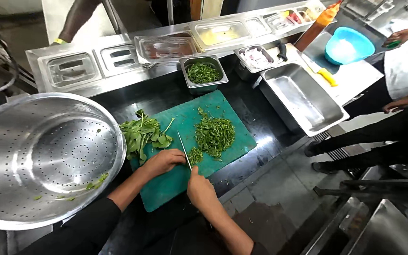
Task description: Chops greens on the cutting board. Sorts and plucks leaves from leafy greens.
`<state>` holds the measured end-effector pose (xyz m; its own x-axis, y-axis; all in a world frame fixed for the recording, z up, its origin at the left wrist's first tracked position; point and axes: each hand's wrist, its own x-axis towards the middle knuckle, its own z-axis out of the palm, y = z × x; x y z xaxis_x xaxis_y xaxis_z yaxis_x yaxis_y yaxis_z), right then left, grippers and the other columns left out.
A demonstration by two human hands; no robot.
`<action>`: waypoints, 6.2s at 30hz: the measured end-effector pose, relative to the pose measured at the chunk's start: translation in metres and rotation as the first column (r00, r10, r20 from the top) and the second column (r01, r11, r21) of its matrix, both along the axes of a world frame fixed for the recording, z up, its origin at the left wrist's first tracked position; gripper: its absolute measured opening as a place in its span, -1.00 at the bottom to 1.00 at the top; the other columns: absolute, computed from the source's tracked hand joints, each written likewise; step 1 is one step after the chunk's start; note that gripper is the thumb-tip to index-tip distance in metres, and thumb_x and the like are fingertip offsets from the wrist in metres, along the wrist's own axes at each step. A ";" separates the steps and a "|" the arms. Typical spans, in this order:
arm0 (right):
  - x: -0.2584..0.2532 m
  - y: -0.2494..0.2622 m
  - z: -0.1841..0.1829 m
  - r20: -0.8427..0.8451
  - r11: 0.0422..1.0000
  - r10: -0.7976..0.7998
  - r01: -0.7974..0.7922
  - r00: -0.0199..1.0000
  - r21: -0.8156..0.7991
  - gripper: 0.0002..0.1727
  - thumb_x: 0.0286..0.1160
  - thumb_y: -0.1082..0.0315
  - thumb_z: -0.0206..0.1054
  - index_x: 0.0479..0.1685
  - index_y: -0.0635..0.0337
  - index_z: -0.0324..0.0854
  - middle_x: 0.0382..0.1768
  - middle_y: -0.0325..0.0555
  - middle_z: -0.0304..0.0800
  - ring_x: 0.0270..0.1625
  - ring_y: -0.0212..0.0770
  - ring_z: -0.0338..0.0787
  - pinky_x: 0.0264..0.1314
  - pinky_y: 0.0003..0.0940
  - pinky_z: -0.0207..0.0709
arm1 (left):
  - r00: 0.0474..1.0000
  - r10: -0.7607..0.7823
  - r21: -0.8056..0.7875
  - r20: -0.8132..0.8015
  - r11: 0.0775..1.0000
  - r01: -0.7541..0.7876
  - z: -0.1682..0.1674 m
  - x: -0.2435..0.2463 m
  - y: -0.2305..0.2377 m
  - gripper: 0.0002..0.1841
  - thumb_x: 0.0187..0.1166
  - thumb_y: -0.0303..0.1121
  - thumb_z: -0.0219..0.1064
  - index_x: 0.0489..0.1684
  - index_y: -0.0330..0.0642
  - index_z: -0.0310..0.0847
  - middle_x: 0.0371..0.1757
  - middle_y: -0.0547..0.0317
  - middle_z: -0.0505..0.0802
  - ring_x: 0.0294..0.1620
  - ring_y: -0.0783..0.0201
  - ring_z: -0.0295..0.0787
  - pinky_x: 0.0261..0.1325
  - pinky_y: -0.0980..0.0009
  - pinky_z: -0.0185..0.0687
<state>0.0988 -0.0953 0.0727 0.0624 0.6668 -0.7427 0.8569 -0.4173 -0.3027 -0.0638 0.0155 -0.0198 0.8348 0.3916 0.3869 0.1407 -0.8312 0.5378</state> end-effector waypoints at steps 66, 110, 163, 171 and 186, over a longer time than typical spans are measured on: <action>0.038 0.004 0.006 -0.160 0.993 0.064 -0.079 0.985 -0.089 -0.54 0.93 0.13 -0.14 0.64 0.09 0.22 -0.14 0.10 0.76 -0.27 0.00 0.87 -0.13 -0.06 0.75 | 0.698 0.613 -0.211 -0.370 0.677 -0.706 0.028 0.025 -0.041 -0.89 0.60 -0.49 0.39 -0.13 -0.34 0.82 -0.12 -0.12 0.84 -0.08 0.00 0.84 0.14 0.09 0.76; 0.163 -0.028 -0.007 -0.499 0.832 -0.414 0.539 0.761 0.131 -0.65 0.91 0.14 0.04 0.44 0.14 0.35 -0.65 -0.16 0.54 -0.74 -0.26 0.65 -0.65 -0.34 0.67 | 0.727 0.331 -0.326 -0.601 0.729 -0.602 0.064 0.144 0.036 -0.41 0.40 -0.41 0.55 0.51 -0.04 0.60 0.46 -0.17 0.63 0.48 -0.16 0.58 0.47 -0.10 0.52; 0.242 0.056 -0.014 -0.518 0.997 -0.033 0.066 0.855 0.044 -0.64 0.89 0.07 0.05 0.42 0.05 0.35 -0.61 -0.16 0.57 -0.72 -0.24 0.65 -0.64 -0.30 0.66 | 0.485 0.589 -0.437 -0.647 0.235 -0.868 0.100 0.065 0.039 -0.42 0.79 -0.49 0.11 0.82 0.04 0.20 0.68 -0.12 0.51 0.34 -0.09 0.76 0.39 -0.08 0.61; 0.218 0.050 -0.017 -0.559 0.987 -0.101 0.152 0.823 0.046 -0.65 0.87 0.08 0.07 0.42 0.04 0.37 -0.62 -0.19 0.56 -0.72 -0.25 0.65 -0.65 -0.31 0.65 | 0.448 0.608 -0.464 -0.656 0.144 -0.874 0.079 0.109 0.020 -0.11 0.31 0.03 0.67 0.70 -0.06 0.38 0.57 -0.24 0.55 0.36 -0.22 0.66 0.34 -0.21 0.60; 0.218 0.028 -0.007 -0.488 0.996 -0.033 0.071 0.872 0.059 -0.58 0.84 0.04 0.10 0.50 0.03 0.35 -0.54 -0.14 0.63 -0.67 -0.20 0.69 -0.57 -0.24 0.69 | 0.538 0.744 -0.528 -0.396 0.295 -0.797 0.086 0.094 0.053 -0.80 0.55 -0.44 0.48 0.08 -0.21 0.80 0.12 0.01 0.88 -0.04 0.13 0.89 0.16 0.08 0.79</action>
<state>0.3169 -0.0678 0.0658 -0.2576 0.7260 -0.6377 0.5712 -0.4179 -0.7065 0.0304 0.0685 0.0657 0.0304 0.9687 -0.2464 0.5893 0.1818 0.7872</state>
